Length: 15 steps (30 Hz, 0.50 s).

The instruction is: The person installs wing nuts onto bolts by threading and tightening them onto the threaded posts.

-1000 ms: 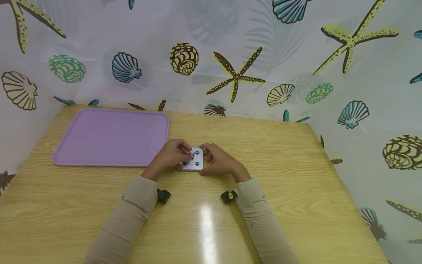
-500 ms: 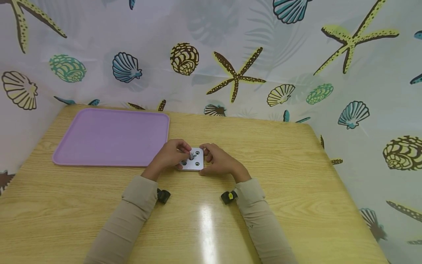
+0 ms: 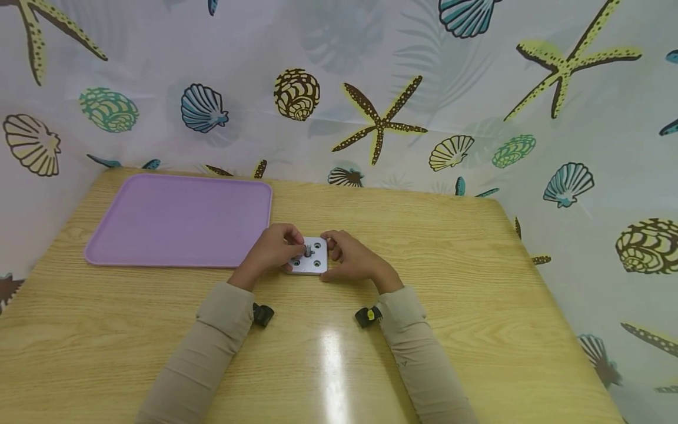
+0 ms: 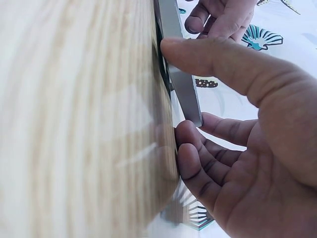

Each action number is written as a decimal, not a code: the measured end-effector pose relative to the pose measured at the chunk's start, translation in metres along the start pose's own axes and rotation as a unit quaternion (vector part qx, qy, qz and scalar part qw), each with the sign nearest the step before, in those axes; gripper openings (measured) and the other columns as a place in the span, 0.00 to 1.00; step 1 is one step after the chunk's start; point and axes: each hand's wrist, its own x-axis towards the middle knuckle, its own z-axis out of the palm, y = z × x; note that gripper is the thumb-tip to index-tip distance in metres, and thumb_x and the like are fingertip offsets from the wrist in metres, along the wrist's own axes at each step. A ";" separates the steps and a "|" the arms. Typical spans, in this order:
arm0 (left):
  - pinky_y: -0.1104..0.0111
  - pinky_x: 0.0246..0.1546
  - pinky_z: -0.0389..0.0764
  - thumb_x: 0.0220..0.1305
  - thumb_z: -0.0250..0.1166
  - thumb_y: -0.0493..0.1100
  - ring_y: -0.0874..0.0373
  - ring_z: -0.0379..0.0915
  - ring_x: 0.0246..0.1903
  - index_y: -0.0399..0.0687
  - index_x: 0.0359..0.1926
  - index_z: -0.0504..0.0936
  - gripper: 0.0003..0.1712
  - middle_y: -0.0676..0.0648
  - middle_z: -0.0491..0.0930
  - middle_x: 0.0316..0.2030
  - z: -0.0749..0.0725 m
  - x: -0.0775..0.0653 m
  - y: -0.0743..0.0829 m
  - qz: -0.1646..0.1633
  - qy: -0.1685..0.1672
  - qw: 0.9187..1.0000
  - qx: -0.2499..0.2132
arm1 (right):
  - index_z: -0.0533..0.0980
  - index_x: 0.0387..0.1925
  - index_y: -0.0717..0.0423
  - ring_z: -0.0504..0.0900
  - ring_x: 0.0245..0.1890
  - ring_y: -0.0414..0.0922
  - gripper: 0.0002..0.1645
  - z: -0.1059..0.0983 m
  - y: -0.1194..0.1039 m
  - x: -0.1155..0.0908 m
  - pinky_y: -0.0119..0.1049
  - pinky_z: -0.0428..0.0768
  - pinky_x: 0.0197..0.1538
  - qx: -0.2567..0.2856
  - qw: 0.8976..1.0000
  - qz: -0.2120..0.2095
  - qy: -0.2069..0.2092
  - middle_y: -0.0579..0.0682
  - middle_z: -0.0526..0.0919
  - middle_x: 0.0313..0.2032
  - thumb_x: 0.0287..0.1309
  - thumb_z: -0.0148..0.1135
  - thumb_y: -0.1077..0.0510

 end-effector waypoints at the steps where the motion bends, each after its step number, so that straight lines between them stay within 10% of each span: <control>1: 0.69 0.23 0.82 0.64 0.64 0.37 0.57 0.75 0.28 0.39 0.40 0.78 0.06 0.43 0.79 0.39 0.000 0.000 0.000 0.000 -0.001 1.000 0.000 | 0.62 0.69 0.61 0.74 0.48 0.47 0.51 0.000 0.000 0.000 0.37 0.75 0.53 0.000 1.000 0.000 -0.001 0.55 0.72 0.53 0.47 0.79 0.57; 15: 0.68 0.25 0.82 0.56 0.73 0.37 0.57 0.75 0.31 0.40 0.43 0.78 0.16 0.44 0.79 0.40 0.001 0.003 -0.002 0.019 -0.021 1.000 -0.004 | 0.62 0.70 0.62 0.73 0.49 0.47 0.51 0.000 0.000 -0.001 0.36 0.75 0.52 0.003 1.000 -0.002 -0.002 0.56 0.72 0.54 0.48 0.78 0.57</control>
